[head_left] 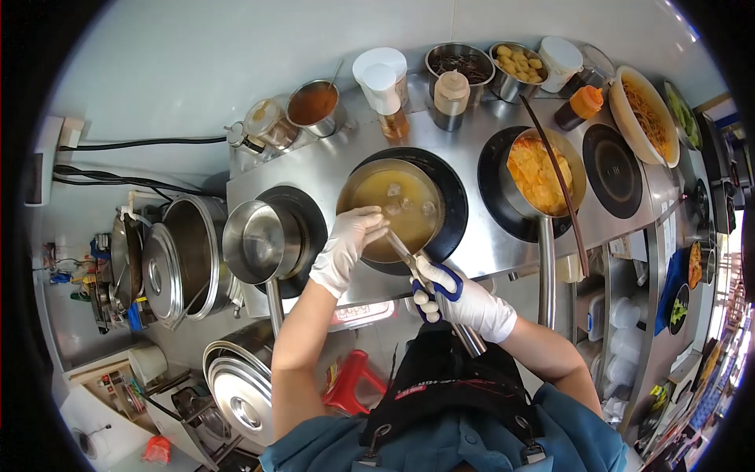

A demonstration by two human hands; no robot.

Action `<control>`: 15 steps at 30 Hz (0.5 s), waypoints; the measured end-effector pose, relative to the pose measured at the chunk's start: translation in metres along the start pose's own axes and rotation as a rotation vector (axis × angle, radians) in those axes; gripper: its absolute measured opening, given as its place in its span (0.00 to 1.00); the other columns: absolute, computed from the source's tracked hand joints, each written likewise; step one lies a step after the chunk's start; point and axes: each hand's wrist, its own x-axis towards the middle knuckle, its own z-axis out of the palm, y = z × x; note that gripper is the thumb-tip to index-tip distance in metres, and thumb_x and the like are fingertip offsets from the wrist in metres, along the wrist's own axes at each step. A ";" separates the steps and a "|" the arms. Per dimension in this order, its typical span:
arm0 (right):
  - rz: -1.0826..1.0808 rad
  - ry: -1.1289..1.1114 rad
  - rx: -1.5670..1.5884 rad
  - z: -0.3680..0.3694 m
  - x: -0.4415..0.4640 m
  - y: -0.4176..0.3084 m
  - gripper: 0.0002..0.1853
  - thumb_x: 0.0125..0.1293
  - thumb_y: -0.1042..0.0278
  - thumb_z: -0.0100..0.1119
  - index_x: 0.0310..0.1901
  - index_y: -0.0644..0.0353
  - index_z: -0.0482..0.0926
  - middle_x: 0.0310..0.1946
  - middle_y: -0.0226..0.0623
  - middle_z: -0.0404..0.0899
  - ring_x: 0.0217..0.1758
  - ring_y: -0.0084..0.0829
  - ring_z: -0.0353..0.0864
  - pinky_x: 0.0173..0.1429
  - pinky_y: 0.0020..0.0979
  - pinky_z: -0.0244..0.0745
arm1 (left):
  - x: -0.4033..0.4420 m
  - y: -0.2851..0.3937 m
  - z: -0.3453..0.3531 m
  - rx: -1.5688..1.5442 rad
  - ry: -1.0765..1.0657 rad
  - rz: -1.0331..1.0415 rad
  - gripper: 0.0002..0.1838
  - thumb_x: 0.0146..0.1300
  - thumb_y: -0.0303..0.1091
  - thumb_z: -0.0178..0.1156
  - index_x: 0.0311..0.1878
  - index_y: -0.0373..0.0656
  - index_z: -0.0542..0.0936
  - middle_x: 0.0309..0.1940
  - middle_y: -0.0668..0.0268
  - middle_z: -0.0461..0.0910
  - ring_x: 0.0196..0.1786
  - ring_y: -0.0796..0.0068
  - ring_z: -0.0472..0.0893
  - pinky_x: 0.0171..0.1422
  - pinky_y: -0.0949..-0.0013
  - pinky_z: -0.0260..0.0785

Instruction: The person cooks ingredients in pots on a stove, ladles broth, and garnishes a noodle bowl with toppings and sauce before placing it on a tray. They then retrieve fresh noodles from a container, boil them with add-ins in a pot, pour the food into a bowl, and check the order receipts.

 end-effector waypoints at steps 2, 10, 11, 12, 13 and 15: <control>0.025 -0.011 0.008 -0.003 -0.008 0.004 0.25 0.66 0.37 0.52 0.36 0.54 0.70 0.22 0.25 0.68 0.20 0.18 0.63 0.26 0.21 0.60 | 0.004 0.002 -0.006 0.074 0.003 0.021 0.18 0.64 0.26 0.58 0.55 0.29 0.72 0.49 0.55 0.78 0.50 0.61 0.81 0.59 0.57 0.72; -0.095 0.067 -0.056 -0.026 -0.015 0.011 0.25 0.65 0.36 0.54 0.36 0.55 0.71 0.22 0.26 0.71 0.21 0.19 0.68 0.28 0.22 0.65 | -0.012 0.034 0.008 0.557 0.136 0.406 0.24 0.63 0.29 0.60 0.60 0.29 0.71 0.51 0.51 0.79 0.48 0.69 0.80 0.53 0.73 0.71; -0.099 0.084 -0.069 -0.025 -0.021 0.014 0.26 0.64 0.35 0.54 0.36 0.55 0.71 0.22 0.26 0.71 0.21 0.20 0.67 0.28 0.22 0.65 | -0.031 0.047 0.020 0.565 0.161 0.423 0.22 0.63 0.30 0.60 0.59 0.31 0.73 0.53 0.50 0.79 0.53 0.67 0.79 0.57 0.71 0.69; -0.110 0.110 -0.075 -0.024 -0.028 0.017 0.27 0.63 0.34 0.55 0.36 0.56 0.71 0.22 0.26 0.71 0.21 0.20 0.67 0.28 0.22 0.65 | -0.037 0.051 0.020 0.591 0.194 0.502 0.21 0.63 0.31 0.61 0.58 0.33 0.75 0.53 0.52 0.79 0.53 0.68 0.79 0.58 0.72 0.68; -0.158 0.034 -0.078 -0.025 -0.036 0.021 0.29 0.61 0.32 0.55 0.36 0.56 0.72 0.22 0.26 0.71 0.21 0.20 0.68 0.27 0.23 0.65 | -0.044 0.056 0.020 0.752 0.240 0.590 0.21 0.62 0.33 0.62 0.57 0.35 0.76 0.54 0.53 0.79 0.54 0.70 0.79 0.58 0.71 0.68; -0.412 -0.013 -0.221 -0.032 -0.060 0.031 0.28 0.64 0.34 0.54 0.36 0.57 0.72 0.22 0.26 0.70 0.21 0.20 0.68 0.25 0.26 0.66 | -0.074 0.058 0.035 0.720 0.349 0.515 0.20 0.64 0.33 0.61 0.58 0.38 0.76 0.47 0.59 0.80 0.46 0.73 0.78 0.51 0.72 0.72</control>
